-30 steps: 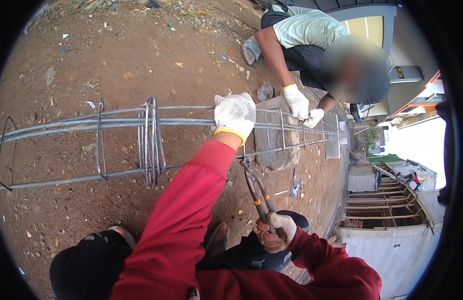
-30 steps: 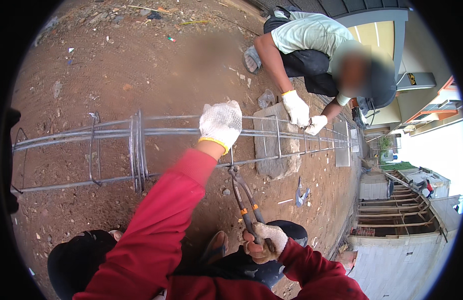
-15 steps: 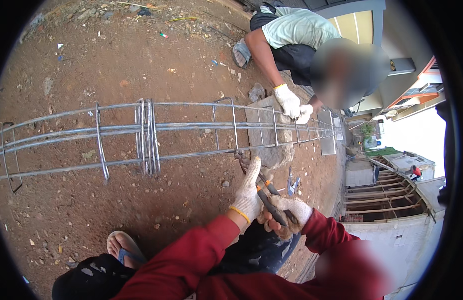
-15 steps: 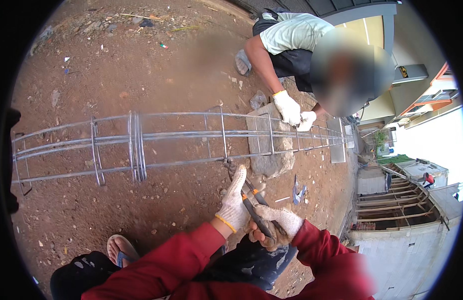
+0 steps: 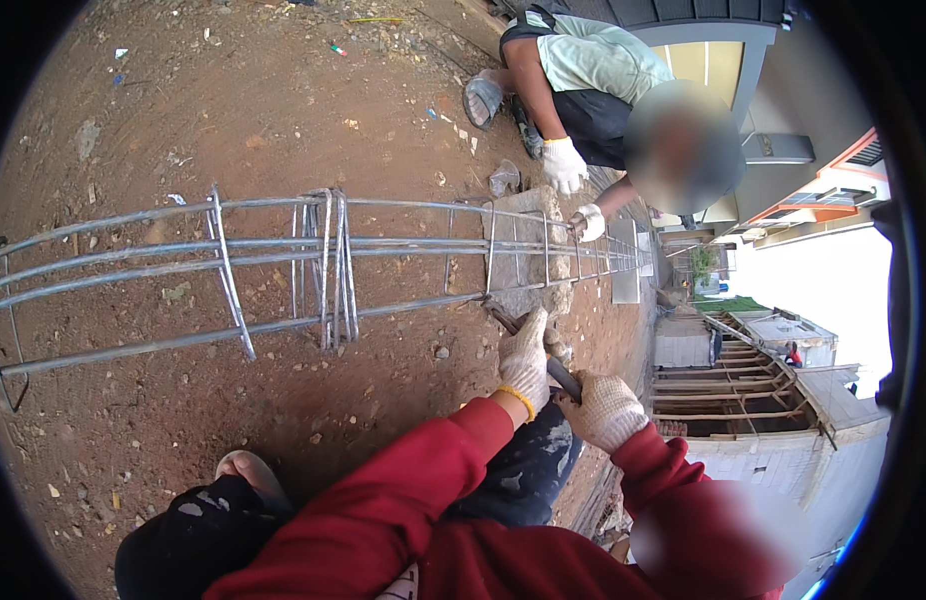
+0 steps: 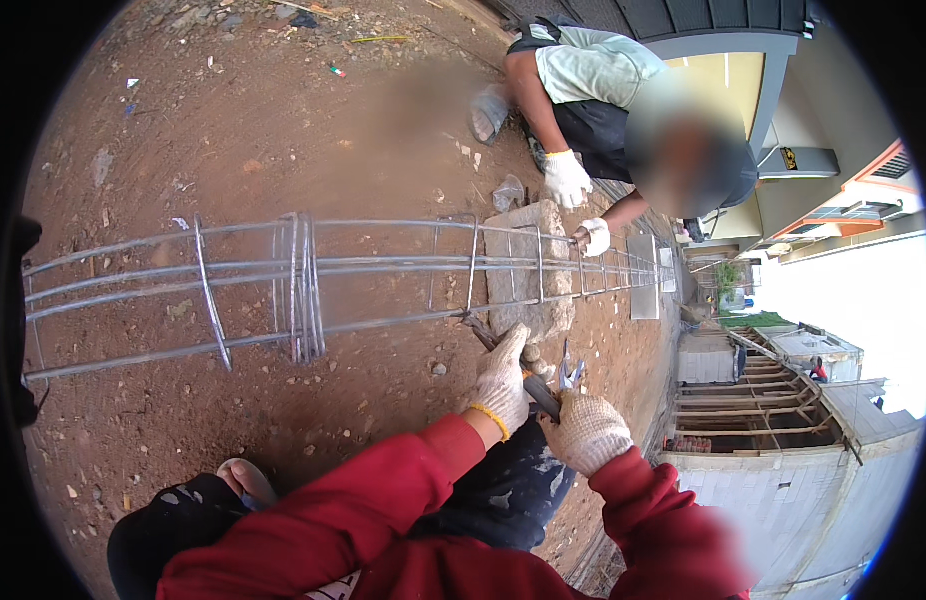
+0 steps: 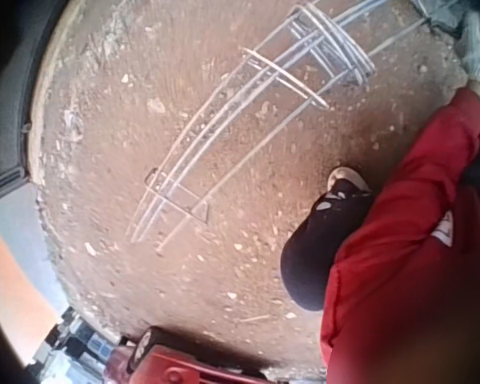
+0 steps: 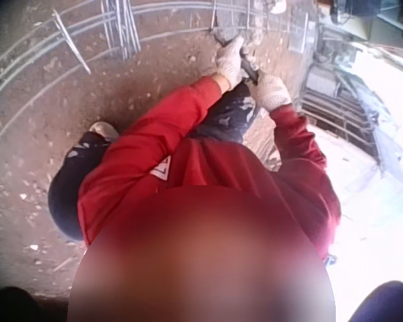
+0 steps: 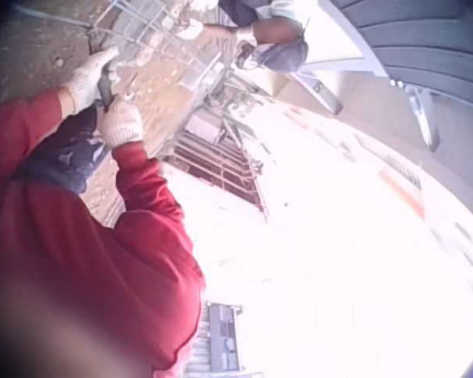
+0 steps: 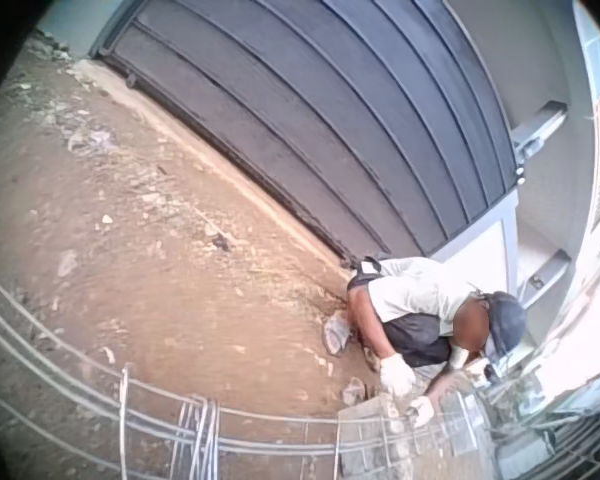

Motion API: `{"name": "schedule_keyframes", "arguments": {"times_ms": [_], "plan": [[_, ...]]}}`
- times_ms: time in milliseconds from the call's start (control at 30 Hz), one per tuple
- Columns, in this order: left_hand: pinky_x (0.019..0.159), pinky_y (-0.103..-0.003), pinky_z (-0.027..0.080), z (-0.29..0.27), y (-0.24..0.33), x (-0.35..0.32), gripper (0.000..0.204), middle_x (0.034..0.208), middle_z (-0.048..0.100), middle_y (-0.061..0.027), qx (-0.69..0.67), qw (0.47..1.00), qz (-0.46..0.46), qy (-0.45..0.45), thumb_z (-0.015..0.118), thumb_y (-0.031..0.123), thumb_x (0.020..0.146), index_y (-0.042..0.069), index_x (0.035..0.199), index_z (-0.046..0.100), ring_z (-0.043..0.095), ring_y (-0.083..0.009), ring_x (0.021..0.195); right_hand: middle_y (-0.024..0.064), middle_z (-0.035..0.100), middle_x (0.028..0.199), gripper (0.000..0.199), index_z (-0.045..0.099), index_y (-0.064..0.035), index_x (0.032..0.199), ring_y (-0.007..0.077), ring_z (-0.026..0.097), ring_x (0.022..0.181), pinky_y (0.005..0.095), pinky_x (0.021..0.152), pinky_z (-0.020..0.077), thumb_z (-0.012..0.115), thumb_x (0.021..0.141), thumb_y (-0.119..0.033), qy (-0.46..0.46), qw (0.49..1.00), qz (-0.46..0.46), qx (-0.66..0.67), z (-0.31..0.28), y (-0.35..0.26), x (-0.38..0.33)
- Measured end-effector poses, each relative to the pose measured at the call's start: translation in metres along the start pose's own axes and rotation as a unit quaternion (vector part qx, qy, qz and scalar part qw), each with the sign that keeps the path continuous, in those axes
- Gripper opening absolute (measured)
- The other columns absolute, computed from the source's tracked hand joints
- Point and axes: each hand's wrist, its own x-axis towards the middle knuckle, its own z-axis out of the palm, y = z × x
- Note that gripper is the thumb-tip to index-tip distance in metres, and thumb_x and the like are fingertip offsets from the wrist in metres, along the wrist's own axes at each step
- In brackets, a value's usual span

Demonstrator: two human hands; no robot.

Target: The person assembles a rebar cage by tying intersecting steel bars with wire using pliers. They repeatedly measure spacing, wrap wire around intersections, twist it tight, and trim excess wire while working on a dirt surface next to a second worker.

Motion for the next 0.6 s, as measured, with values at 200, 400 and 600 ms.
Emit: {"name": "schedule_keyframes", "arguments": {"times_ms": [200, 400, 600], "plan": [[0.090, -0.044, 0.057, -0.022, 0.024, -0.010, 0.022, 0.102, 0.071, -0.0114, -0.137, 0.964, -0.125, -0.193, 0.066, 0.023, 0.096, 0.009, 0.113, 0.066, 0.070, -0.0274, 0.094, -0.0038, 0.048, 0.072, 0.036, 0.061, -0.0024, 0.109, 0.0050, 0.038, 0.057, 0.0181, 0.048, 0.0293, 0.068, 0.094, -0.034, -0.436, 0.634, 0.137, 0.624, 0.010, 0.024, 0.004], [0.074, -0.034, 0.048, -0.021, 0.030, -0.011, 0.014, 0.072, 0.059, 0.0001, -0.162, 0.950, -0.111, -0.242, 0.061, 0.022, 0.098, 0.009, 0.101, 0.064, 0.056, -0.0162, 0.069, 0.0016, 0.058, 0.074, 0.039, 0.065, -0.0034, 0.103, 0.0087, 0.051, 0.058, 0.0221, 0.047, 0.0371, 0.072, 0.091, -0.039, -0.469, 0.645, 0.135, 0.589, 0.001, 0.020, 0.016], [0.064, -0.036, 0.043, 0.004, 0.016, -0.009, 0.018, 0.062, 0.045, 0.0027, -0.165, 0.977, -0.064, -0.121, 0.060, 0.027, 0.099, 0.011, 0.091, 0.060, 0.044, -0.0135, 0.058, 0.0135, 0.068, 0.086, 0.058, 0.057, 0.0020, 0.114, 0.0278, 0.069, 0.076, 0.0402, 0.065, 0.0555, 0.076, 0.082, -0.042, 0.105, 0.994, -0.005, -0.006, -0.005, -0.026, -0.023]]}}
